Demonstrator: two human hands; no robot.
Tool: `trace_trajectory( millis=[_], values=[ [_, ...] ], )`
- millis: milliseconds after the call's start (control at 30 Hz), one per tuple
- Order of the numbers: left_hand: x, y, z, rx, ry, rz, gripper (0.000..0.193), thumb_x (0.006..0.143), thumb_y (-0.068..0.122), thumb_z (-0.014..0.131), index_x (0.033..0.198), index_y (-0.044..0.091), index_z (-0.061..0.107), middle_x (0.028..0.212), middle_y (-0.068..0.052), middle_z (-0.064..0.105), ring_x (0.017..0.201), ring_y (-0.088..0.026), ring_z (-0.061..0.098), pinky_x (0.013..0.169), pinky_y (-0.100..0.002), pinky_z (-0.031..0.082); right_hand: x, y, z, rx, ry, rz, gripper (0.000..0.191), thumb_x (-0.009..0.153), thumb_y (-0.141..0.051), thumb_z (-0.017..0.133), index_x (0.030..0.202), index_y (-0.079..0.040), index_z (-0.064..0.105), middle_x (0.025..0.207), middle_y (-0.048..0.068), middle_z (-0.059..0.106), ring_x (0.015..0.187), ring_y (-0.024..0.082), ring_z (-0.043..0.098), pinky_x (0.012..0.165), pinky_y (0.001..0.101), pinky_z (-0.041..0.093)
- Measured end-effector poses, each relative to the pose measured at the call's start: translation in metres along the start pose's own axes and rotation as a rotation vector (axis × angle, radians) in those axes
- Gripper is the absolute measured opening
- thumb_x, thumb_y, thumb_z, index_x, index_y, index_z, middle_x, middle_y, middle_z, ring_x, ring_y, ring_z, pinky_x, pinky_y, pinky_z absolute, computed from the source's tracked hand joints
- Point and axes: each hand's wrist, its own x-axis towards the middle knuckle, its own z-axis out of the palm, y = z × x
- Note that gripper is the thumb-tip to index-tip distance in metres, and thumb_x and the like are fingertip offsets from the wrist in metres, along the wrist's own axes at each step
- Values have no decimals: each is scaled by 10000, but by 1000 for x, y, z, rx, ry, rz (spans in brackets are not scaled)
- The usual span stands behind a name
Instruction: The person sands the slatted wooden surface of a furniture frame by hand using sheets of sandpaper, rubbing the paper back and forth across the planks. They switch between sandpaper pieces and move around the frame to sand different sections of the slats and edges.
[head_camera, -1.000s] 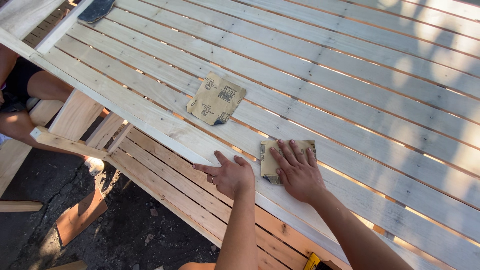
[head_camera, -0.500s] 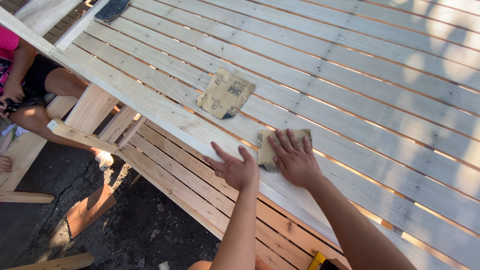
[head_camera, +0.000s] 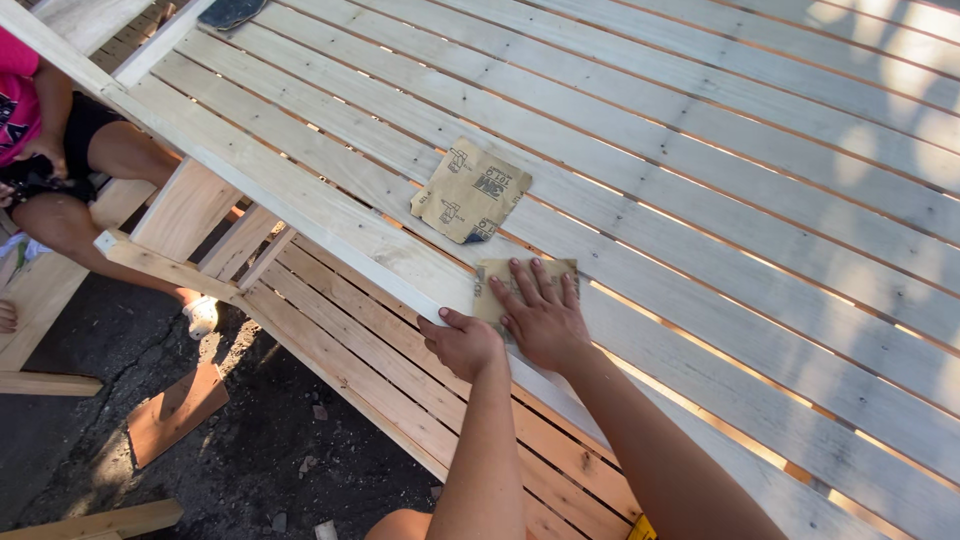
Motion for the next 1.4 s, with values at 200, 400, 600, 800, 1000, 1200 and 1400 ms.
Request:
trace_trajectory(
  millis=[200,400,600,800,1000,1200,1400],
  values=[
    [11,-6,5,-44,-8,-25,547,1059,368,262,1537,106,319,1430,-189,487,1208,-411,608,935,-539,554,30,-21,-9,36,-38,-98,501,1023,-504,428,1516,-548,348,1728,-40,33,1588,256,-15,1254,579,31],
    [16,-13,14,-29,36,22,548,1057,362,289,1532,91,324,1440,-204,478,1187,-424,617,899,-539,569,-50,35,18,12,-46,-64,526,984,-474,516,1489,-586,424,1707,-52,88,1575,267,63,1236,565,101],
    [17,-10,20,76,32,-57,548,1047,372,291,1526,110,331,1435,-189,495,1152,-418,644,854,-548,584,-44,47,34,-8,-49,57,576,975,-483,490,1525,-615,385,1707,-56,60,1575,250,48,1241,534,96],
    [27,-12,28,54,50,-37,566,1049,373,290,1534,82,317,1424,-207,504,1127,-417,662,831,-532,604,34,12,47,17,123,175,511,1015,-524,392,1520,-580,341,1700,-13,70,1566,284,55,1239,528,73],
    [25,-5,23,100,-3,-81,572,1046,381,270,1549,108,277,1442,-176,489,1133,-393,667,813,-534,617,10,25,57,-41,138,203,509,990,-559,384,1495,-595,335,1692,-12,101,1559,279,77,1227,525,117],
    [21,4,18,133,-22,-107,570,1047,381,248,1555,121,264,1453,-159,488,1121,-376,681,795,-529,630,-34,54,70,-73,152,321,551,959,-589,393,1507,-637,369,1730,-30,128,1547,272,100,1212,531,136],
    [26,-3,21,137,-12,-108,567,1052,386,251,1557,130,270,1435,-170,501,1113,-375,684,789,-518,627,19,31,59,-30,223,303,502,985,-571,393,1487,-575,371,1684,26,144,1545,302,126,1214,544,133]
  ],
)
